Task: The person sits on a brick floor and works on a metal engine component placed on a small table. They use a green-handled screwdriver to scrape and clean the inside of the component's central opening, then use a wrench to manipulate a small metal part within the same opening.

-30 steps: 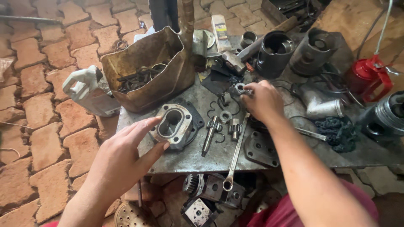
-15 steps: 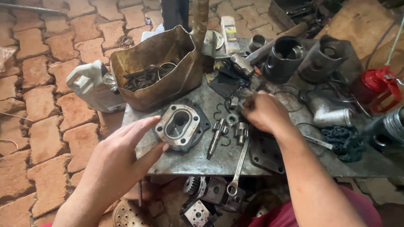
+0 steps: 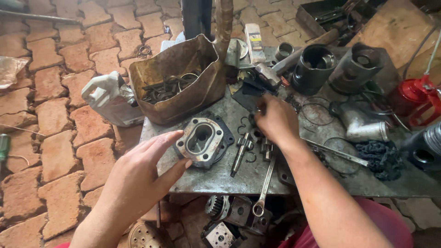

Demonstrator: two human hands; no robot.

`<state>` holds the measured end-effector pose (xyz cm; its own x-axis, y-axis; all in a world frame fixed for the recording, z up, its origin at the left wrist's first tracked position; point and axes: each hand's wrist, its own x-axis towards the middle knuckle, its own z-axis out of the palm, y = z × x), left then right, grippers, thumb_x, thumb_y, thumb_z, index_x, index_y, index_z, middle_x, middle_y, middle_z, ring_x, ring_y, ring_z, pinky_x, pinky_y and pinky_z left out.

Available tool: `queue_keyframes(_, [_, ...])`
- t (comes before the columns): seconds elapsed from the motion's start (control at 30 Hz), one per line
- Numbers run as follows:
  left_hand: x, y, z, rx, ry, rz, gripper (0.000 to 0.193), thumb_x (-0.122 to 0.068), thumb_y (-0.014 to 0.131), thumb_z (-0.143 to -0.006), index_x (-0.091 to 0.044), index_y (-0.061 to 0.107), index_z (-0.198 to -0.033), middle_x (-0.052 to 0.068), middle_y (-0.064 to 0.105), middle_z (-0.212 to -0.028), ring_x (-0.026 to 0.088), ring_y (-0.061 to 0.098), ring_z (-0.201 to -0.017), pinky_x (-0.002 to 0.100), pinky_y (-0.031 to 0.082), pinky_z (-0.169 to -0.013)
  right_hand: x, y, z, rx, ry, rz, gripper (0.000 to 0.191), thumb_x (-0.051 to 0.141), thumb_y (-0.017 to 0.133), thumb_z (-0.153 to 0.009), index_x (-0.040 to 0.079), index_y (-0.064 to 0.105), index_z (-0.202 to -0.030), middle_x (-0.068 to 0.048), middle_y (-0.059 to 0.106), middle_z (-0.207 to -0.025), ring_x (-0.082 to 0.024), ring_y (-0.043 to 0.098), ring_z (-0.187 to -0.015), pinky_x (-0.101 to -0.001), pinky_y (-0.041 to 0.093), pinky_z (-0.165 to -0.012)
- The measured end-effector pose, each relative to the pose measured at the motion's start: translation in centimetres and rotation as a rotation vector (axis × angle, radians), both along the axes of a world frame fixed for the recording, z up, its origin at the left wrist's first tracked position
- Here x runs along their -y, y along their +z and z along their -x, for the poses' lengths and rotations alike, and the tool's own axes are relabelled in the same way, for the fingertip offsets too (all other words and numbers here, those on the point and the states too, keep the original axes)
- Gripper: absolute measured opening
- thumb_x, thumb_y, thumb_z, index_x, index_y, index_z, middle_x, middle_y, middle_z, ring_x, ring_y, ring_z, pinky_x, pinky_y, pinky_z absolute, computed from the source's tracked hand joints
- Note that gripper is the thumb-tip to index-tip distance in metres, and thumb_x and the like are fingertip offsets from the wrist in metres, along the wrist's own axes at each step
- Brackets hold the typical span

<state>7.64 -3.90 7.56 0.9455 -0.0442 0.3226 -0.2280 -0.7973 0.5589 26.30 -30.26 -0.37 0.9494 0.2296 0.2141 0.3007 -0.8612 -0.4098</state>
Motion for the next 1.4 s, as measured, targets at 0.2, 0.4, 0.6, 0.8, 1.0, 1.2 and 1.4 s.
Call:
queue_keyframes(0.2, [0.0,-0.1,0.2,-0.04,-0.007,-0.007,0.056,-0.033,0.076,-0.083,-0.008,0.064,-0.132,0.015,0.073,-0.122,0.032,0.07,-0.109,0.041,0.056,-0.087,-0.1,0.5,0.3,-0.312,-0.042,0.022,0.033,0.017,0.075,-0.079,0.012,0.071,-0.111,-0.012,0.077,-0.096,-0.034,0.073,-0.087,-0.0461,0.055,-0.076])
queue_keyframes(0.4, [-0.3,0.2,0.5,-0.007,-0.005,-0.015,0.056,-0.033,0.076,-0.084,-0.007,0.064,-0.132,0.017,0.072,-0.123,0.034,0.069,-0.11,0.042,0.056,-0.088,0.3,3.0,1.0,-0.433,-0.015,0.093,0.035,0.021,0.075,-0.082,0.019,0.071,-0.117,-0.009,0.076,-0.1,-0.031,0.074,-0.087,-0.0436,0.056,-0.078])
queue_keyframes(0.6, [-0.3,0.7,0.7,-0.011,0.001,-0.003,0.056,-0.033,0.076,-0.083,-0.007,0.064,-0.131,0.018,0.071,-0.123,0.036,0.069,-0.11,0.042,0.055,-0.087,2.8,7.1,4.2,-0.206,-0.016,0.088,0.038,0.037,0.076,-0.084,0.02,0.072,-0.118,-0.006,0.072,-0.113,-0.027,0.07,-0.099,-0.0416,0.054,-0.083])
queue_keyframes(0.8, [0.1,0.4,0.7,-0.044,-0.036,-0.014,0.063,-0.034,0.076,-0.082,-0.007,0.06,-0.136,0.019,0.071,-0.123,0.036,0.067,-0.112,0.043,0.054,-0.089,7.5,8.2,7.1,-0.178,-0.042,0.109,0.061,0.041,0.078,-0.079,0.019,0.062,-0.133,-0.007,0.064,-0.129,-0.028,0.067,-0.108,-0.0424,0.053,-0.087])
queue_keyframes(1.0, [0.7,0.1,0.7,-0.084,-0.044,-0.067,0.063,-0.036,0.076,-0.081,-0.009,0.06,-0.135,0.017,0.071,-0.122,0.034,0.067,-0.111,0.042,0.054,-0.088,13.6,7.6,7.9,-0.164,-0.141,0.063,0.061,0.038,0.078,-0.081,0.016,0.063,-0.136,-0.01,0.067,-0.129,-0.024,0.068,-0.109,-0.0396,0.055,-0.081])
queue_keyframes(1.2, [1.9,0.0,0.3,-0.129,-0.087,-0.088,0.063,-0.033,0.075,-0.079,-0.012,0.062,-0.136,0.013,0.073,-0.122,0.033,0.067,-0.11,0.042,0.053,-0.088,16.8,8.0,9.6,-0.109,-0.182,0.056,0.057,0.037,0.078,-0.086,0.013,0.067,-0.137,-0.01,0.072,-0.121,-0.022,0.067,-0.088,-0.0332,0.055,-0.074])
queue_keyframes(1.4, [2.7,-0.8,0.0,-0.068,-0.124,-0.042,0.064,-0.033,0.075,-0.081,-0.009,0.058,-0.137,0.012,0.073,-0.121,0.031,0.069,-0.112,0.041,0.053,-0.09,19.3,8.1,11.5,-0.023,-0.142,-0.15,0.046,0.023,0.078,-0.089,0.005,0.068,-0.13,-0.008,0.074,-0.112,-0.016,0.067,-0.085,-0.0295,0.053,-0.075])
